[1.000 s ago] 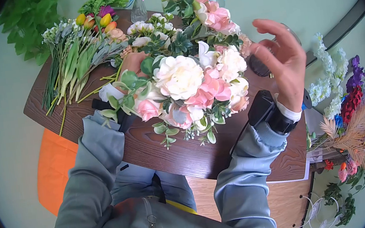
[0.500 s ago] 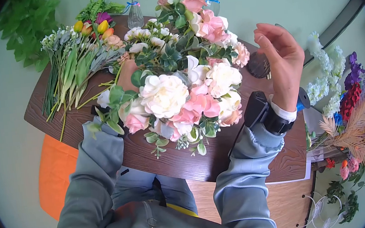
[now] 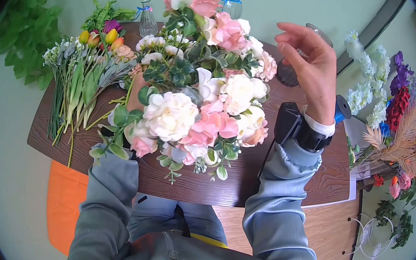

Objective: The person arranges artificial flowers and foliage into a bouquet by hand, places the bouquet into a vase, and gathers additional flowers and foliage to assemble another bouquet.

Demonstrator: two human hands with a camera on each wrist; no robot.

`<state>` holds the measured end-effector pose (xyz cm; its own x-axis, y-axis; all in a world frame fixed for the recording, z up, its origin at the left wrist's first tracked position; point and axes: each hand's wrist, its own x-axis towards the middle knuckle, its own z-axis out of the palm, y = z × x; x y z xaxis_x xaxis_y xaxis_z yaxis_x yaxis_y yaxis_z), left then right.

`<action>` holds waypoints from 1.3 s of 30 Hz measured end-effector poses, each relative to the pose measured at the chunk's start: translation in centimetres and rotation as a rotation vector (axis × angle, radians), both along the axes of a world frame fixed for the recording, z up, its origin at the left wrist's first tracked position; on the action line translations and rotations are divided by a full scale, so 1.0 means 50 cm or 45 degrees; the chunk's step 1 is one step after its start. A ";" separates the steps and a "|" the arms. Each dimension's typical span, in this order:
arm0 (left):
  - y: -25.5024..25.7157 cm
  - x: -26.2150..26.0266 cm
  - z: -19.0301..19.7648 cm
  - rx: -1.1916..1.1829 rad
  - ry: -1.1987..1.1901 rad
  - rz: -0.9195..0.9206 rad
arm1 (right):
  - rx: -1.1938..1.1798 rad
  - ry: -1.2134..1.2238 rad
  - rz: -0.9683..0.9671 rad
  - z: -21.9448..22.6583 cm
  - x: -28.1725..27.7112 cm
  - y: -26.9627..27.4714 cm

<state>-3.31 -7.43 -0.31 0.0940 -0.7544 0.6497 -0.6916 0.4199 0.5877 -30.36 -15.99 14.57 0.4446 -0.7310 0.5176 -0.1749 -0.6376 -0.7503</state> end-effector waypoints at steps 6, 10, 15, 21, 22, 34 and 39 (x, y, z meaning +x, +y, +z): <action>0.002 0.004 0.005 0.003 -0.001 -0.017 | 0.000 0.043 0.314 0.000 -0.009 0.029; 0.027 -0.025 -0.008 0.005 -0.017 -0.050 | 0.059 0.209 0.328 -0.001 -0.007 0.014; 0.017 -0.011 0.002 -0.003 -0.047 -0.119 | 0.014 -0.067 0.172 0.004 -0.032 -0.003; -0.008 -0.066 0.009 -0.005 -0.090 -0.204 | -0.135 0.047 0.297 -0.003 0.001 0.023; -0.014 -0.062 0.013 -0.002 -0.098 -0.217 | -0.163 0.086 0.342 -0.005 0.008 0.024; 0.006 -0.028 0.012 0.003 -0.185 -0.319 | -0.085 -0.236 0.198 -0.018 0.014 -0.017; 0.000 -0.046 0.016 0.011 -0.225 -0.359 | -0.165 0.005 0.516 -0.024 0.034 0.012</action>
<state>-5.60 -7.42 0.48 -0.2328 -0.7404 0.6306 -0.6405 0.6046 0.4735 -28.65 -15.42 13.35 0.6847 -0.4260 0.5913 0.1062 -0.7444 -0.6593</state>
